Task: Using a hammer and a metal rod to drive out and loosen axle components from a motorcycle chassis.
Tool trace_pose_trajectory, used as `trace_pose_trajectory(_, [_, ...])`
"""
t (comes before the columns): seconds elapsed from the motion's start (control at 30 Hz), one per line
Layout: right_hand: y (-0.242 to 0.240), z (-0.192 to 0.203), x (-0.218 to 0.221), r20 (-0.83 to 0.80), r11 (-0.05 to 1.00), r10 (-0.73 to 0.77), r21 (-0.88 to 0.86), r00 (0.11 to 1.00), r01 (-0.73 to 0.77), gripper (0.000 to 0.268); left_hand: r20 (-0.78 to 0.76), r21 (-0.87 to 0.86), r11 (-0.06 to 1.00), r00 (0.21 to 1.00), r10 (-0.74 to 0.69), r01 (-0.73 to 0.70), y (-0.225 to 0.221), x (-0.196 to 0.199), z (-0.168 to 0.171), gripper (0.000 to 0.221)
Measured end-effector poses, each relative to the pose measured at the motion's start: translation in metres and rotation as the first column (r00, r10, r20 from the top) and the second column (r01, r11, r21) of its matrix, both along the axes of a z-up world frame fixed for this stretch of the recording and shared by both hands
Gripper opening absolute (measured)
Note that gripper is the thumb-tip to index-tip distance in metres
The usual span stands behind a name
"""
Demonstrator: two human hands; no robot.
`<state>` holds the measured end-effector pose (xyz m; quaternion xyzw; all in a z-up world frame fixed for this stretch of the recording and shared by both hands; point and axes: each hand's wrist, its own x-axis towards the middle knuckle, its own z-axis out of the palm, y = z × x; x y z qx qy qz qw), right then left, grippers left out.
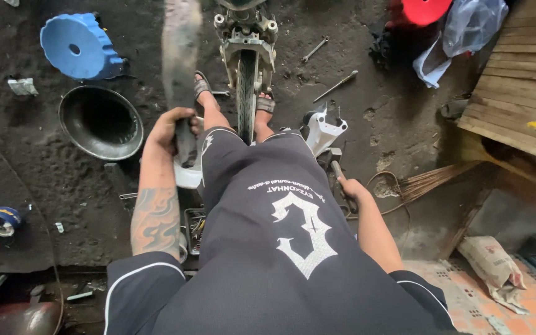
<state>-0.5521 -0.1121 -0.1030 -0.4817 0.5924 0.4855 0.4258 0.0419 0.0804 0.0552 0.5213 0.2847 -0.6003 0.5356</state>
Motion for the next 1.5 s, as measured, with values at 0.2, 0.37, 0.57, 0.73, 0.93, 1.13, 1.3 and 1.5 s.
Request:
trace_pose_trajectory(0.2, [-0.008, -0.036, -0.002, 0.003, 0.998, 0.045, -0.045, 0.999, -0.044, 0.072, 0.096, 0.088, 0.992, 0.990, -0.102, 0.094, 0.027, 0.010, -0.025, 0.014])
trace_pose_trajectory(0.37, [-0.028, -0.037, 0.014, 0.022, 0.992, 0.085, -0.095, 0.996, -0.083, 0.076, 0.062, 0.013, 0.991, 0.989, -0.135, 0.134, 0.003, -0.016, -0.052, 0.016])
trace_pose_trajectory(0.57, [-0.052, 0.050, 0.100, 0.097, 0.984, 0.109, -0.149, 0.989, -0.094, 0.070, 0.001, -0.024, 0.990, 0.990, -0.142, 0.142, -0.047, -0.045, -0.063, 0.015])
trace_pose_trajectory(0.73, [-0.061, 0.252, 0.264, 0.237, 0.962, 0.240, -0.186, 0.941, -0.198, 0.065, 0.073, -0.013, 0.965, 0.962, -0.261, 0.263, -0.046, -0.052, -0.096, 0.019])
trace_pose_trajectory(0.93, [-0.068, 0.309, 0.394, 0.658, 0.924, 0.381, -0.288, 0.649, -0.251, 0.042, 0.187, 0.056, 0.968, 0.950, -0.251, 0.245, -0.039, -0.069, -0.116, 0.018])
trace_pose_trajectory(1.13, [-0.049, 0.480, 0.513, 0.803, 0.784, 0.596, -0.584, -0.010, -0.211, 0.037, 0.167, 0.003, 0.992, 0.978, -0.126, 0.127, -0.043, -0.081, -0.109, 0.016])
trace_pose_trajectory(1.3, [-0.035, 0.449, 0.547, 0.749, 0.752, 0.627, -0.653, -0.217, -0.082, 0.045, 0.142, -0.026, 0.989, 0.980, -0.142, 0.147, -0.048, -0.075, -0.081, 0.017])
trace_pose_trajectory(1.5, [-0.051, 0.110, 0.517, 0.436, 0.800, 0.586, -0.445, 0.683, -0.403, 0.044, 0.262, 0.198, 0.905, 0.870, -0.418, 0.375, -0.042, -0.112, -0.178, 0.013])
